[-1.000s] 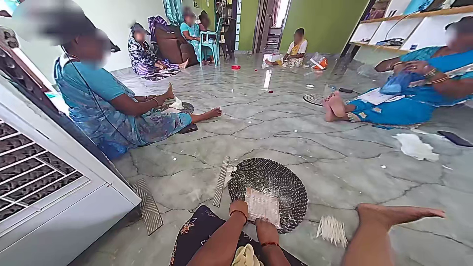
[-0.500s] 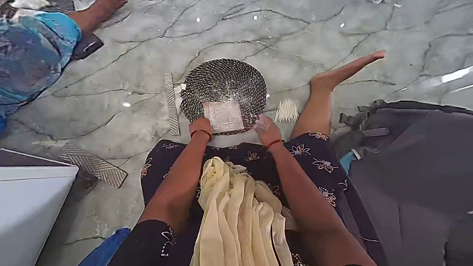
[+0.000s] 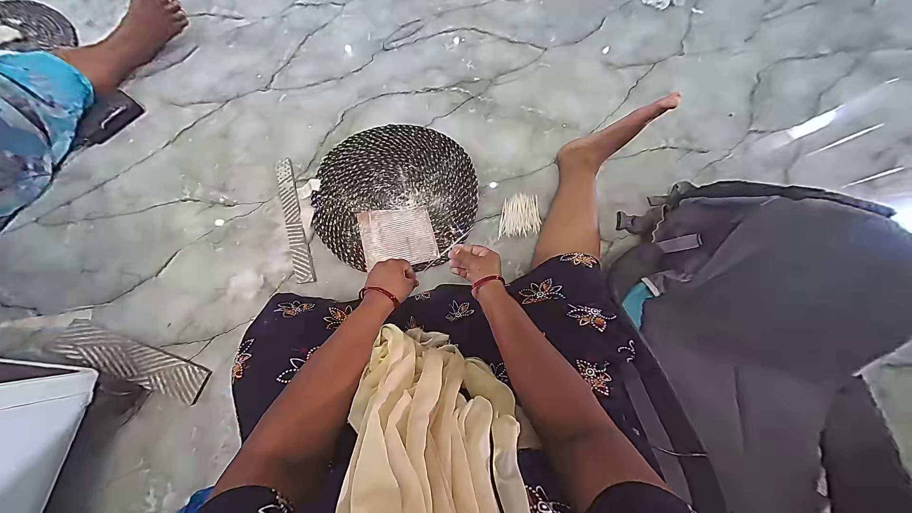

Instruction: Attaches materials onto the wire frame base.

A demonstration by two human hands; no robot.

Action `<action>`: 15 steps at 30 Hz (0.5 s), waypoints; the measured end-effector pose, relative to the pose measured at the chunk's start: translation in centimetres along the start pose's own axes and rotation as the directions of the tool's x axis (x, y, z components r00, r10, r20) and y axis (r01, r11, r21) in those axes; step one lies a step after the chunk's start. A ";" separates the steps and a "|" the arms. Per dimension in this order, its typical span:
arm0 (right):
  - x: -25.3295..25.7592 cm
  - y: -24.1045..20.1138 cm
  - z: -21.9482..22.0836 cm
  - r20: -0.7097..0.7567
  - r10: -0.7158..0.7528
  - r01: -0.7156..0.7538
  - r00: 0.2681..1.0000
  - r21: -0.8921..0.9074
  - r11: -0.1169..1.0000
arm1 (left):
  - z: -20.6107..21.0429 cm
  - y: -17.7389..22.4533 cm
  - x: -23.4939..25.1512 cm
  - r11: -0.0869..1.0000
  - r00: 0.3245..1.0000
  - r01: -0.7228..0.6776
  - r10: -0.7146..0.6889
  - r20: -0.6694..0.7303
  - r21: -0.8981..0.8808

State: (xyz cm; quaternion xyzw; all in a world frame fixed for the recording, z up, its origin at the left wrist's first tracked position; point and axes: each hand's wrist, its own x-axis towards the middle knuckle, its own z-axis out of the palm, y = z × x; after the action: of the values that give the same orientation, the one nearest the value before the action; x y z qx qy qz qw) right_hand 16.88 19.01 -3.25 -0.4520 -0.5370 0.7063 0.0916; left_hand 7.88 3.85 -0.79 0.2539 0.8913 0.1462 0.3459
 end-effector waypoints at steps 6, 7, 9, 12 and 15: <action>0.0 0.1 0.4 -0.060 -0.038 0.044 0.998 0.109 0.993 | 0.1 0.6 -0.2 1.000 1.000 -0.001 0.001 0.008 0.014; -0.1 0.1 0.5 -0.058 -0.040 0.046 0.998 0.116 0.992 | 0.1 0.6 -0.1 1.000 1.000 -0.004 0.003 0.017 0.017; 0.1 0.4 0.5 -0.046 -0.063 0.068 0.997 0.111 0.992 | 0.1 0.6 -0.1 1.000 0.999 -0.025 0.025 0.035 0.015; 0.2 0.5 0.7 -0.049 -0.066 0.070 0.997 0.092 0.993 | 0.2 0.7 -0.2 0.999 0.998 -0.029 0.027 0.064 0.026; 0.2 0.4 0.8 -0.056 -0.067 0.071 0.996 0.079 0.994 | 0.2 1.5 -0.7 0.998 0.996 -0.006 0.001 0.094 0.060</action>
State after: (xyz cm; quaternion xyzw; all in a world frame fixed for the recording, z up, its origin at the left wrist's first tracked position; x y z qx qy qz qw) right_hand 16.31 18.40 -3.68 -0.4478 -0.5205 0.7117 0.1487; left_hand 8.97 4.71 0.07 0.2723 0.8777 0.1081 0.3793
